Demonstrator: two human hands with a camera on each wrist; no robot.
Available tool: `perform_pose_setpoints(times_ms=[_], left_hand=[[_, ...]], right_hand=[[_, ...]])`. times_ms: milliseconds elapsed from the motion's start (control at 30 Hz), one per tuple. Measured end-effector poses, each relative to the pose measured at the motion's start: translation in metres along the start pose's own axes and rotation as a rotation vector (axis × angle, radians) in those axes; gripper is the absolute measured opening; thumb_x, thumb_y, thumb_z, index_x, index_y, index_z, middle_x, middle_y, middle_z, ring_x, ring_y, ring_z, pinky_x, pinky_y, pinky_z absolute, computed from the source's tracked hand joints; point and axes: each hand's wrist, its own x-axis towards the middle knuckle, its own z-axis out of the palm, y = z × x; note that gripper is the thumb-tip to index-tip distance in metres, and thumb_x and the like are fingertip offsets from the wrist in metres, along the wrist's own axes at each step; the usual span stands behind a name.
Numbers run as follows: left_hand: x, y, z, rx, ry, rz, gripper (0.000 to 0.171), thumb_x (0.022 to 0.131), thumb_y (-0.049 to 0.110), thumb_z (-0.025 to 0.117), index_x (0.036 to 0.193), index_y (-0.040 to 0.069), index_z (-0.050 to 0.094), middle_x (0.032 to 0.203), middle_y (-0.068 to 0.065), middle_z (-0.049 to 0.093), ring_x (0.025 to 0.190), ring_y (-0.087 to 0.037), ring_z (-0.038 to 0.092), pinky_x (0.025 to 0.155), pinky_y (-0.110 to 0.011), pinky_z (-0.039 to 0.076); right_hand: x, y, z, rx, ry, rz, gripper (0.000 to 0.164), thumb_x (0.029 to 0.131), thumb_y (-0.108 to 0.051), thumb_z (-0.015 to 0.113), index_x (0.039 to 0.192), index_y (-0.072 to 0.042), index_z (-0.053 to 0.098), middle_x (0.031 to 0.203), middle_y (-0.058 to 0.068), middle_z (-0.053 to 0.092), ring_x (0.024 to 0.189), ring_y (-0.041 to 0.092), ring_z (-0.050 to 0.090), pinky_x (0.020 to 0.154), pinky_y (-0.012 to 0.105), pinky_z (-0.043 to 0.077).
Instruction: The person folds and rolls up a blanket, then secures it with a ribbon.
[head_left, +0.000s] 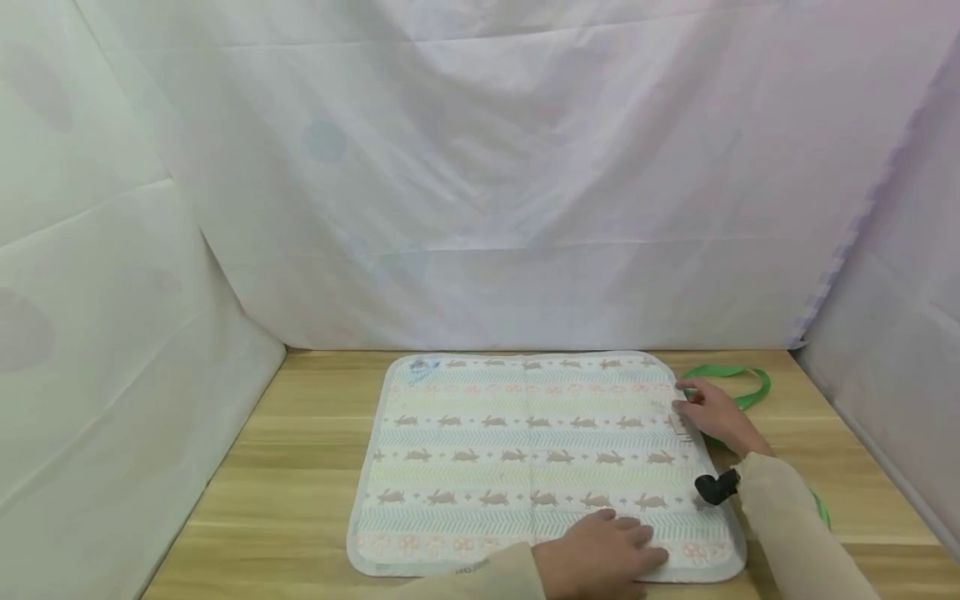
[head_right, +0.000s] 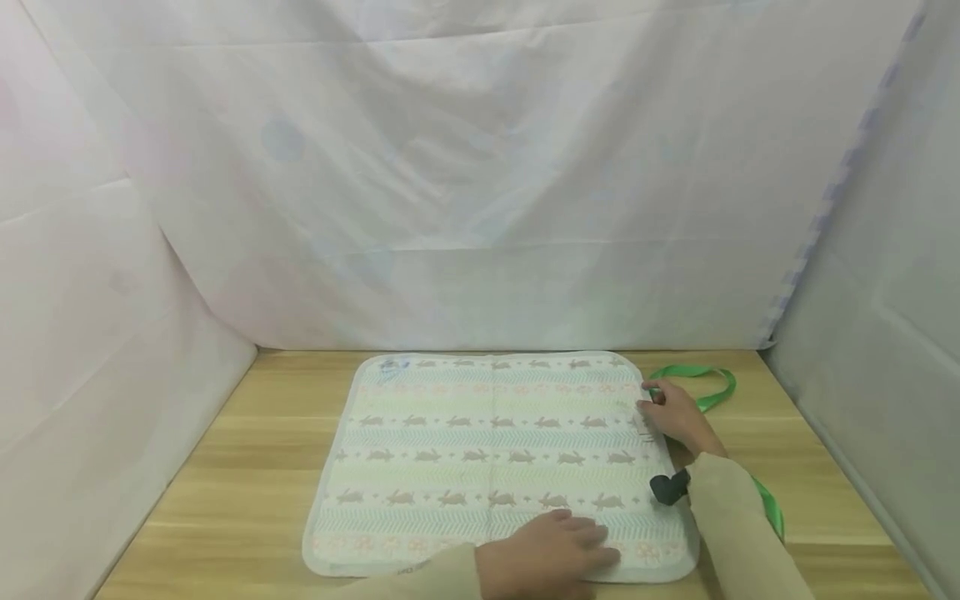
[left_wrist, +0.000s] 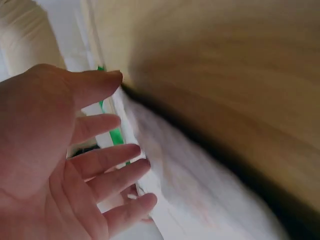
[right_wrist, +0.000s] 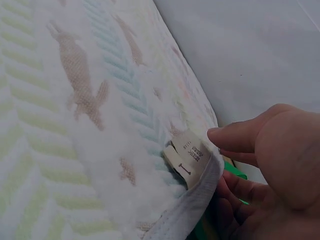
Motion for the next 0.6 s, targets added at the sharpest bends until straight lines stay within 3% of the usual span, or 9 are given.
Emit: perform_pose_setpoints(times_ms=[133, 367, 433, 500, 600], left_hand=[[0.015, 0.011, 0.0, 0.12, 0.027, 0.013, 0.025, 0.1, 0.047, 0.053, 0.123, 0.038, 0.056, 0.104, 0.02, 0.054, 0.097, 0.005, 0.049, 0.087, -0.016, 0.043], [0.031, 0.024, -0.005, 0.329, 0.03, 0.061, 0.035, 0.105, 0.05, 0.038, 0.136, 0.036, 0.047, 0.119, 0.017, 0.056, 0.111, 0.002, 0.053, 0.102, -0.024, 0.042], [0.034, 0.026, -0.005, 0.375, 0.057, 0.068, 0.036, 0.106, 0.048, 0.037, 0.138, 0.034, 0.046, 0.117, 0.017, 0.058, 0.107, 0.001, 0.056, 0.101, -0.025, 0.043], [0.037, 0.027, -0.005, 0.382, 0.067, 0.068, 0.038, 0.106, 0.046, 0.037, 0.141, 0.033, 0.044, 0.115, 0.016, 0.06, 0.106, 0.001, 0.057, 0.1, -0.025, 0.043], [0.041, 0.029, -0.005, 0.336, 0.021, 0.058, 0.047, 0.105, 0.049, 0.038, 0.149, 0.031, 0.036, 0.119, 0.016, 0.06, 0.109, 0.001, 0.057, 0.102, -0.025, 0.042]], right_hand=[[0.0, 0.001, -0.003, -0.035, -0.011, -0.013, 0.056, 0.101, -0.025, 0.055, 0.144, 0.006, 0.038, 0.112, 0.025, 0.054, 0.093, 0.031, 0.053, 0.073, 0.038, 0.046], [0.005, 0.001, 0.0, -0.052, 0.003, -0.024, 0.055, 0.098, -0.019, 0.058, 0.143, 0.008, 0.04, 0.096, 0.014, 0.05, 0.083, 0.026, 0.049, 0.067, 0.033, 0.04], [0.006, 0.002, 0.0, -0.054, 0.007, -0.025, 0.055, 0.098, -0.018, 0.059, 0.143, 0.007, 0.04, 0.095, 0.013, 0.049, 0.083, 0.025, 0.048, 0.067, 0.033, 0.039], [0.006, 0.002, 0.001, -0.052, 0.005, -0.019, 0.055, 0.098, -0.018, 0.059, 0.143, 0.007, 0.04, 0.095, 0.014, 0.048, 0.084, 0.026, 0.048, 0.068, 0.034, 0.039], [0.006, 0.002, 0.001, -0.045, 0.0, -0.004, 0.056, 0.097, -0.018, 0.059, 0.143, 0.007, 0.04, 0.098, 0.015, 0.048, 0.087, 0.027, 0.048, 0.07, 0.035, 0.04]])
